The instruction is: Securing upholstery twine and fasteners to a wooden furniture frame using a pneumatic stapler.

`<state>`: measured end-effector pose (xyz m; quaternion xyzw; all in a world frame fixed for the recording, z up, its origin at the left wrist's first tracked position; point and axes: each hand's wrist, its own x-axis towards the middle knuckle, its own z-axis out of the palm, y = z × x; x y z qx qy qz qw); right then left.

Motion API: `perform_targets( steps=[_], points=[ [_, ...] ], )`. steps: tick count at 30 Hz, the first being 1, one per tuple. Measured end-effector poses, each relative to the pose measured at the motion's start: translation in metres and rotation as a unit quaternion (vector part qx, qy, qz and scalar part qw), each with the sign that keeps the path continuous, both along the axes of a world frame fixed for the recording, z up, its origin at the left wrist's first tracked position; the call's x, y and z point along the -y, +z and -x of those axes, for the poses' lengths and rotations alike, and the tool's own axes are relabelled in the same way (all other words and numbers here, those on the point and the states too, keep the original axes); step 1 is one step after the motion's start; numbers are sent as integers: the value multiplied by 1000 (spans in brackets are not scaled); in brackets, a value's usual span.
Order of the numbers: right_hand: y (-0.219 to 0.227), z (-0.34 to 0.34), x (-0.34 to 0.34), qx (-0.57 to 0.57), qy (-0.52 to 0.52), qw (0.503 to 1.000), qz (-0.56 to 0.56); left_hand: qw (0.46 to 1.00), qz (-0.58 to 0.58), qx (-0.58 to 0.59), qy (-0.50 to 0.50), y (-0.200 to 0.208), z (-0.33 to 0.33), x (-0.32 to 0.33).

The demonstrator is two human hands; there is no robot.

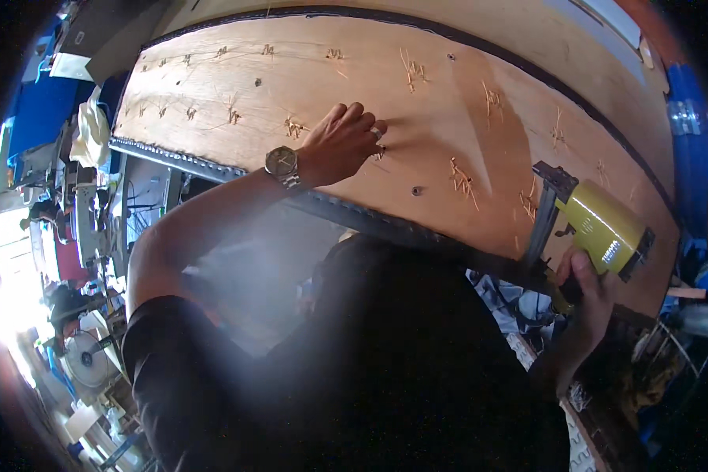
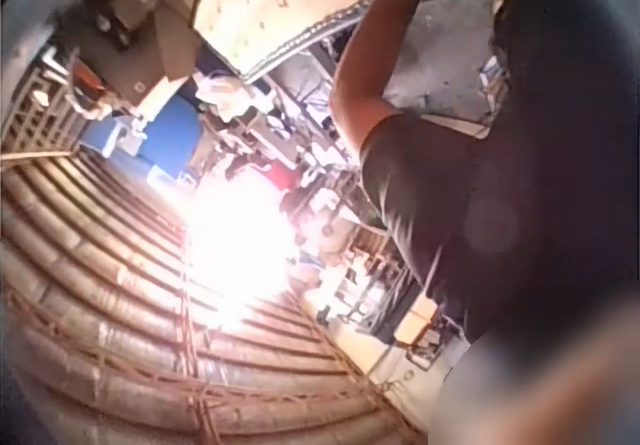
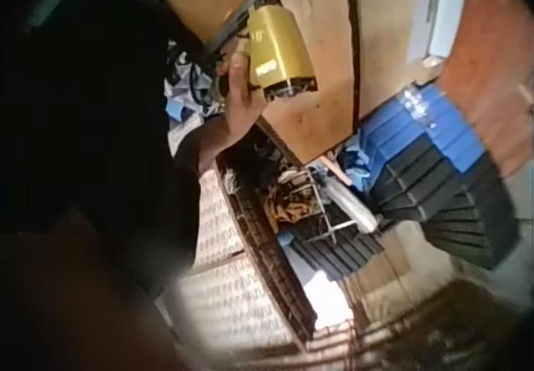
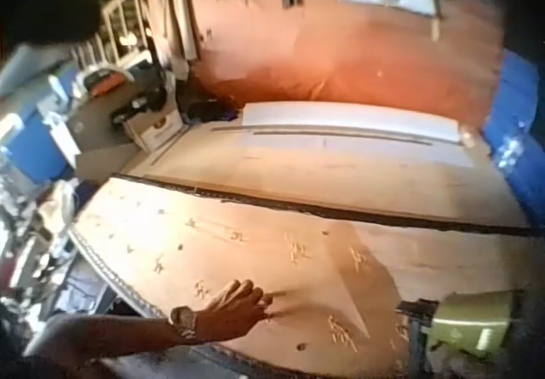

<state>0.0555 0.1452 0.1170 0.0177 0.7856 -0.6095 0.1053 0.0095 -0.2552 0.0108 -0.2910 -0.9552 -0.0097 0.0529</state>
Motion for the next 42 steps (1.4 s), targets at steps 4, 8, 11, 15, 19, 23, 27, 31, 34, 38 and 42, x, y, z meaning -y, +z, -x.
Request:
perform_targets(
  steps=[4, 8, 11, 15, 19, 23, 27, 31, 34, 38, 42],
  points=[
    [8, -1, 31, 15, -56, 998, -39, 997, -17, 62, -51, 8, 8, 20],
    [-12, 3, 34, 40, -20, 999, -9, 975, -186, 116, -34, 40, 11, 25],
    [-10, 12, 67, 24, 50, 997, -52, 903, -392, 170, -33, 29, 17, 19],
    [-11, 29, 96, 9, 164, 968, -189, 686, -630, 363, -2, -4, 20, 6],
    [-16, 44, 114, 17, 204, 942, -267, 609, -669, 424, -39, -7, 26, 5],
    [-30, 46, 121, -24, 205, 919, -337, 719, -566, 401, -47, -2, 23, 12],
    [-15, 49, 135, 82, 160, 936, -302, 773, -512, 366, -80, 12, 23, 25],
    [-25, 50, 127, 30, 178, 918, -352, 678, -584, 445, -45, 5, 35, 39],
    [-20, 47, 139, 45, 193, 916, -350, 506, -696, 509, -25, -26, 56, 54],
    [2, 54, 171, 116, 194, 921, -317, 460, -715, 525, -20, -38, 66, 55],
    [12, 70, 209, 70, 261, 924, -271, 498, -727, 467, -68, -41, 67, 54]
  ],
)
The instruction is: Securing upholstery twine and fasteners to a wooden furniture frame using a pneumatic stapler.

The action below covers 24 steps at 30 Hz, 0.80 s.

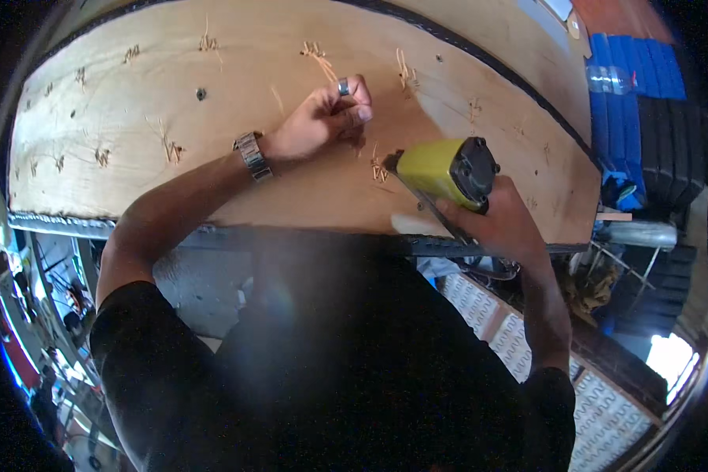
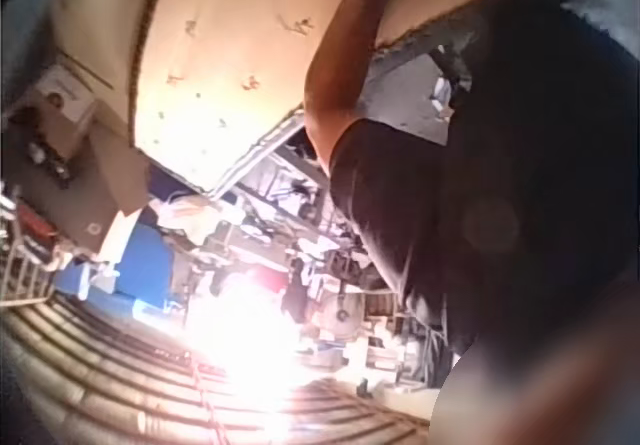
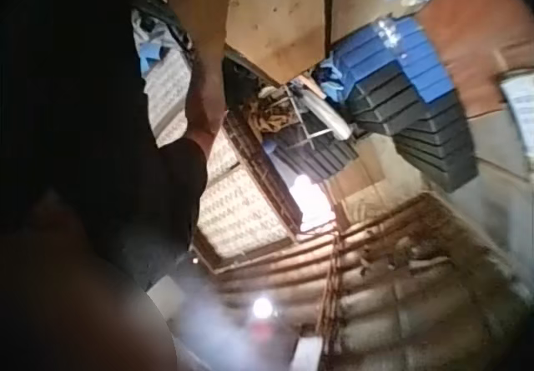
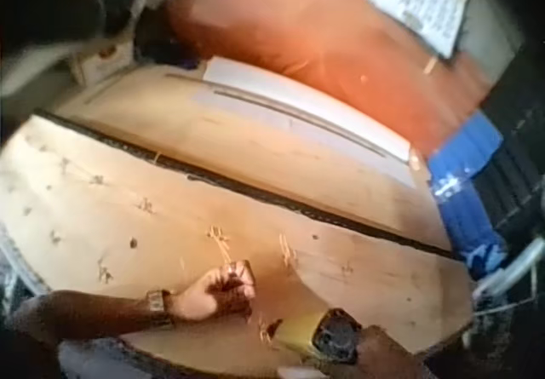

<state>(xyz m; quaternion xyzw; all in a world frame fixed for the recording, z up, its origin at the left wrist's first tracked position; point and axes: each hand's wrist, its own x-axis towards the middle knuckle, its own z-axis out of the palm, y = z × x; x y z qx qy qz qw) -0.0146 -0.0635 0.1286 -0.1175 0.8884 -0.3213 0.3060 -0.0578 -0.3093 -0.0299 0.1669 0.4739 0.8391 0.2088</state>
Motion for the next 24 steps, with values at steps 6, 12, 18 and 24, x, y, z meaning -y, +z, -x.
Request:
perform_targets(
  steps=[6, 12, 18, 24],
  points=[
    [-9, 18, 21, -17, 76, 996, -32, 999, -2, -32, 25, -5, -4, -7],
    [-14, 19, 27, 20, 65, 991, -115, 999, 2, -37, 17, -5, -10, -9],
    [-23, 18, 27, -18, 71, 989, -126, 991, 39, -124, 15, -9, -6, -10],
    [-28, 15, 25, -47, 81, 992, -85, 993, 37, -115, -9, -5, -7, -9]
  ],
)
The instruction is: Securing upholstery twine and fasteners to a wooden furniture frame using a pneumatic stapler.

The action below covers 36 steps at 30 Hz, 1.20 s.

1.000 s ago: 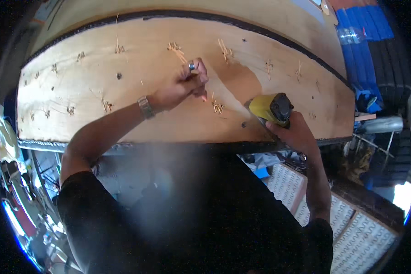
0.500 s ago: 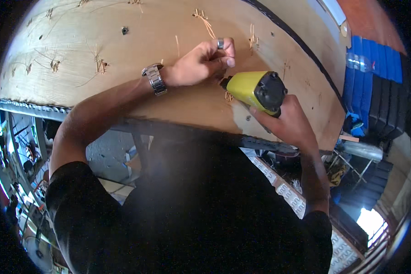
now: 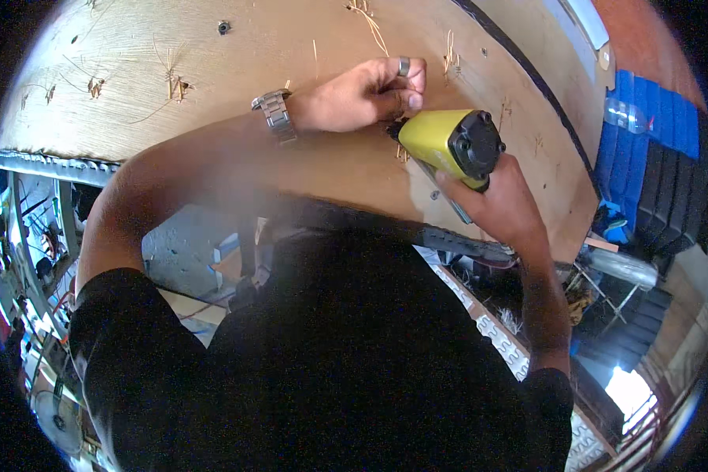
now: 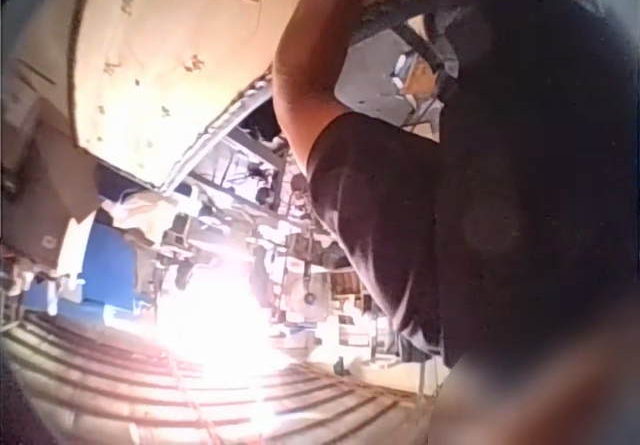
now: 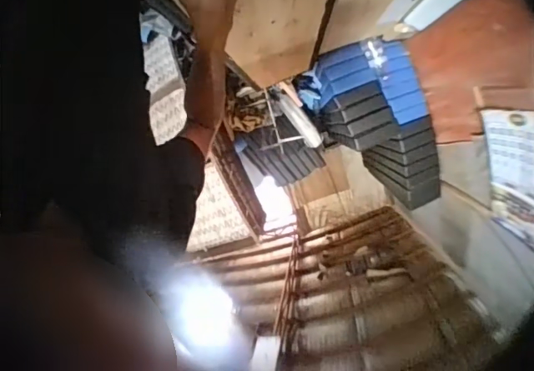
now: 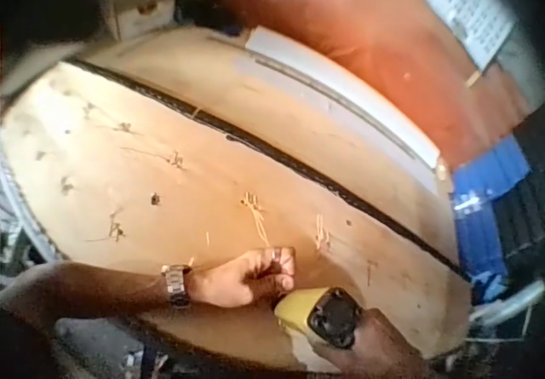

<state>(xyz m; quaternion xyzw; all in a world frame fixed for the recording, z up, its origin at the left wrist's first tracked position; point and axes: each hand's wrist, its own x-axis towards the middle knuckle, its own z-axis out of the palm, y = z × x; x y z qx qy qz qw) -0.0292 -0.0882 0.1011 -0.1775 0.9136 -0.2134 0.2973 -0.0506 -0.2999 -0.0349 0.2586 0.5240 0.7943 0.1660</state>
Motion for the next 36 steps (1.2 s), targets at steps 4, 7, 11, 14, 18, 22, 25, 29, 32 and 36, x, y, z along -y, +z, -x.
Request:
perform_targets(
  steps=[4, 7, 11, 14, 18, 22, 25, 29, 32, 36],
  points=[
    [-3, -3, 1, -13, 9, 1000, 24, 1000, 2, 6, 6, 1, 0, -1],
    [-4, -5, 3, -32, 7, 999, 9, 999, -30, 15, 27, -7, 1, 1],
    [-1, -6, -12, 27, -58, 990, 124, 969, 101, -104, 202, -3, -23, 12],
    [12, -14, -17, 41, -94, 988, 113, 897, 340, -90, 267, 32, -82, 6],
    [4, -18, -15, 78, -80, 991, 67, 853, 374, -158, 327, 24, -122, -31],
    [-3, -22, -12, 49, -44, 995, 75, 845, 373, -171, 344, 13, -127, -44],
    [-11, -21, -15, -21, -2, 997, 77, 836, 397, -189, 328, 12, -124, -44],
    [1, -15, -11, 66, -51, 995, 49, 830, 410, -228, 302, 15, -122, -38],
    [5, -19, -30, 78, -107, 986, 100, 890, 340, -168, 251, 47, -114, -8],
    [12, -21, -46, 41, -174, 982, 54, 860, 312, -165, 369, 68, -68, 60]
  ],
)
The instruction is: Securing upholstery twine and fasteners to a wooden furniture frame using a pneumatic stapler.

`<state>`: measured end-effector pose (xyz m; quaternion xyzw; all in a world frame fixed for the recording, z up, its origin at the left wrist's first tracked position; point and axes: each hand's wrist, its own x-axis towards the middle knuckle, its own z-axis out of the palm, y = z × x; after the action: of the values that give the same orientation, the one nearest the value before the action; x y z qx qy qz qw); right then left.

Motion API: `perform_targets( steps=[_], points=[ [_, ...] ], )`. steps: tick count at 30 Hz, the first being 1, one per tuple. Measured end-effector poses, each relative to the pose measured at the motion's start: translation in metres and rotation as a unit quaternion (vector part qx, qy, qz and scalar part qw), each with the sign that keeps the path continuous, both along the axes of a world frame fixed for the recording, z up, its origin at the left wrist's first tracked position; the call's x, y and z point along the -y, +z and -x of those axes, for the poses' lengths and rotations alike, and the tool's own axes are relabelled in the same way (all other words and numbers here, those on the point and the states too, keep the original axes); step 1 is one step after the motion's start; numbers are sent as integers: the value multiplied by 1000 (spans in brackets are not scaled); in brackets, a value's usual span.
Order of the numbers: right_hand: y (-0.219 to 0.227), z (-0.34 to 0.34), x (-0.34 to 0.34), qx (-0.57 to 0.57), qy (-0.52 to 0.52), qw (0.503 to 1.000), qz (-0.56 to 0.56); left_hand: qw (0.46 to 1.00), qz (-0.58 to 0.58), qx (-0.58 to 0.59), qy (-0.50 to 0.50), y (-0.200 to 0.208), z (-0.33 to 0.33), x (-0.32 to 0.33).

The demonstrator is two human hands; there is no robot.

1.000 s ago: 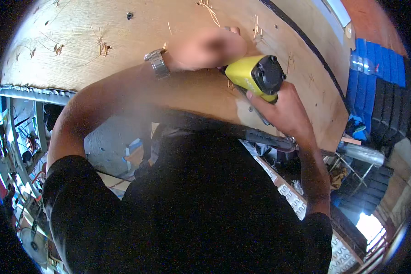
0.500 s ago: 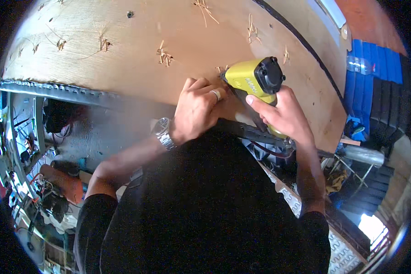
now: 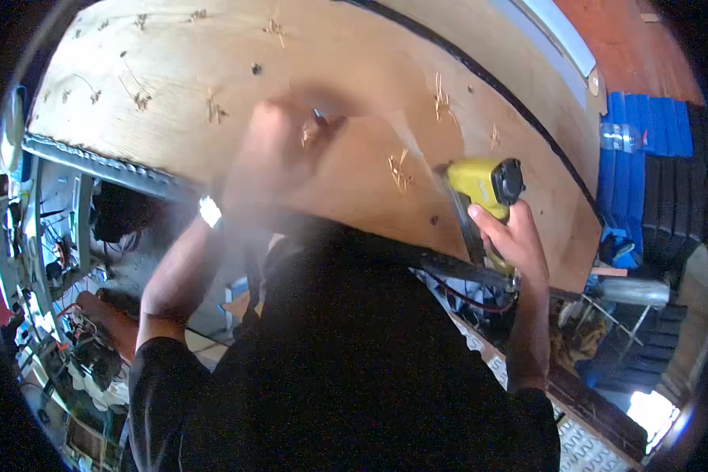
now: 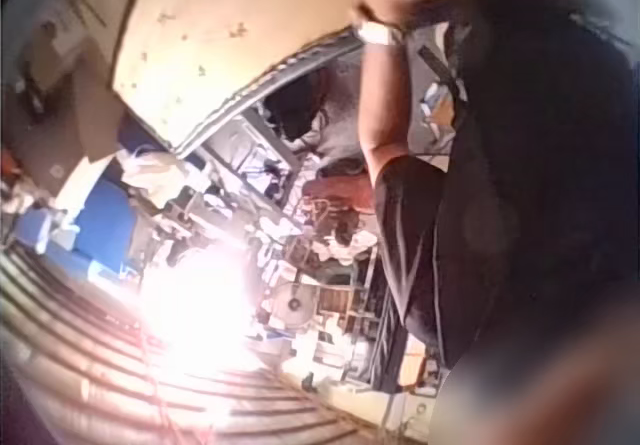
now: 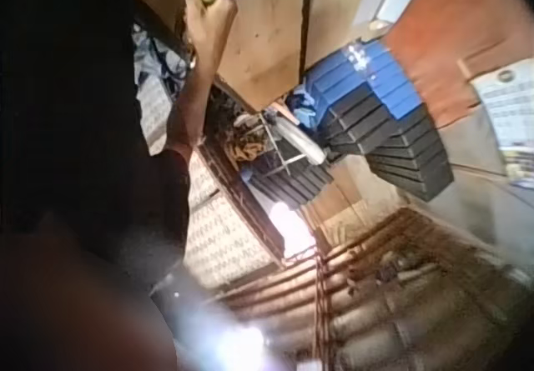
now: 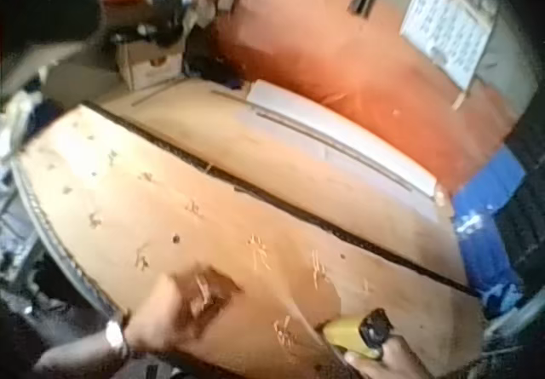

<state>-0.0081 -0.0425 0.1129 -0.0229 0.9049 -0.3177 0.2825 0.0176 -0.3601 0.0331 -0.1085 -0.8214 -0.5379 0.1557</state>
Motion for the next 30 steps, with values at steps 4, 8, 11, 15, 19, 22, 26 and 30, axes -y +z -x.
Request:
perform_targets(
  steps=[4, 8, 11, 15, 19, 22, 26, 30],
  points=[
    [-16, -2, -22, -17, -13, 999, 26, 954, 273, -119, 32, -26, 86, 57],
    [-18, -4, -17, -94, 19, 995, 27, 926, 343, -104, -114, -51, 129, 48],
    [-17, -7, -15, -63, -28, 997, -36, 916, 318, -163, -181, -54, 142, 35],
    [-15, -9, -9, -74, -57, 994, -54, 946, 173, -181, -204, -57, 149, 33],
    [-13, -14, -4, -98, -71, 989, -79, 967, -57, -29, -246, -59, 130, 19],
    [-20, -15, -8, -122, -55, 988, -76, 954, -98, 23, -283, -61, 115, 7],
    [-28, -20, -10, -156, -28, 986, -55, 988, -35, 51, -141, -46, 85, -19],
    [-20, -21, -1, -111, -48, 990, -72, 995, -28, 32, -87, -44, 65, -32]
  ],
)
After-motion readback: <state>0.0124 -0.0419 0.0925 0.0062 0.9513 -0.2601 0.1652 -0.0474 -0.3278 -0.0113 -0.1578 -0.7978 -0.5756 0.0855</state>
